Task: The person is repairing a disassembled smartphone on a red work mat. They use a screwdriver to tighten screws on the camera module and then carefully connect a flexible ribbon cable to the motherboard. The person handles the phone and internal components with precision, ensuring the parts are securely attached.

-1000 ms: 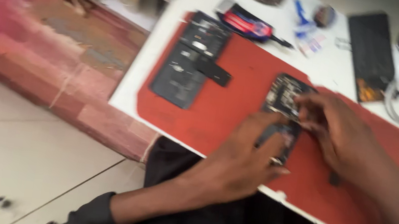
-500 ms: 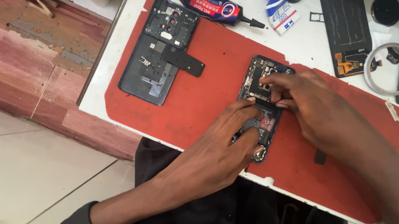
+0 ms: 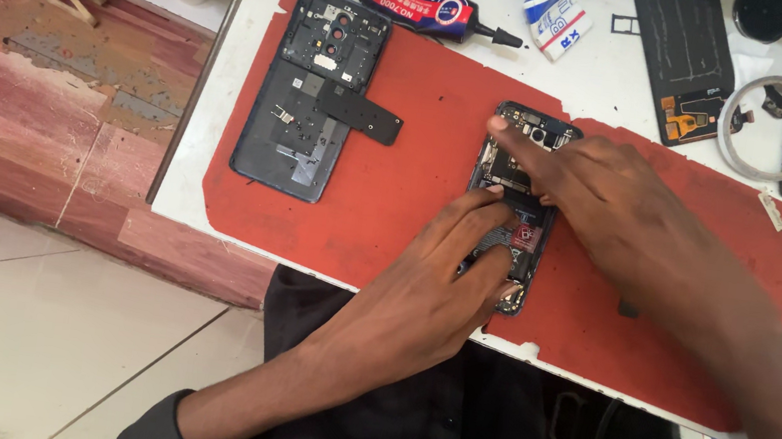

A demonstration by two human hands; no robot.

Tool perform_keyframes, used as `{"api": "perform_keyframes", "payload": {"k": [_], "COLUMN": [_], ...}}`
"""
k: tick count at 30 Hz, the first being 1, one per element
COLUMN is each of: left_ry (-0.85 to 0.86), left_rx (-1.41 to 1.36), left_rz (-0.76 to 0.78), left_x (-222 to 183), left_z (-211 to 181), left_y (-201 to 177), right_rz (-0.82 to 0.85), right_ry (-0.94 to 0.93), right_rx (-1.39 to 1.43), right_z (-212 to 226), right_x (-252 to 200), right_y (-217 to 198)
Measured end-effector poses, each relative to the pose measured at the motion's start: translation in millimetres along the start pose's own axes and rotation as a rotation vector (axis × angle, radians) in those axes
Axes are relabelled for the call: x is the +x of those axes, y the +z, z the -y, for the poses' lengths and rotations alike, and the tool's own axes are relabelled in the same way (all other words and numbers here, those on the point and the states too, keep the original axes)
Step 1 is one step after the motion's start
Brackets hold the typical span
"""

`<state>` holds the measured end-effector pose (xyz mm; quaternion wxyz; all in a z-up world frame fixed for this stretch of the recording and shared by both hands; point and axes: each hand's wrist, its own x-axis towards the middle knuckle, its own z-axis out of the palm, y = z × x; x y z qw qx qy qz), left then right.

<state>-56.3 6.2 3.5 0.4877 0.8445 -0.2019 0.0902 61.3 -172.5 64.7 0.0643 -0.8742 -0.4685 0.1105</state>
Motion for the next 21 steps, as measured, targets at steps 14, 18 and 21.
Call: {"api": "perform_keyframes", "payload": {"k": [14, 18, 21], "left_ry": [-0.003, -0.006, 0.006], "left_rx": [0.005, -0.001, 0.017], "left_rz": [0.002, -0.002, -0.009], "left_x": [1.0, 0.6, 0.0], "left_z": [1.1, 0.6, 1.1], "left_y": [-0.4, 0.5, 0.7], "right_rz": [-0.179, -0.187, -0.274], "right_ry": [0.152, 0.09, 0.11], "right_rx": [0.124, 0.074, 0.047], "right_z": [-2.9, 2.1, 8.6], "right_x": [-11.2, -13.7, -15.7], "right_y": [17.5, 15.6, 18.3]}}
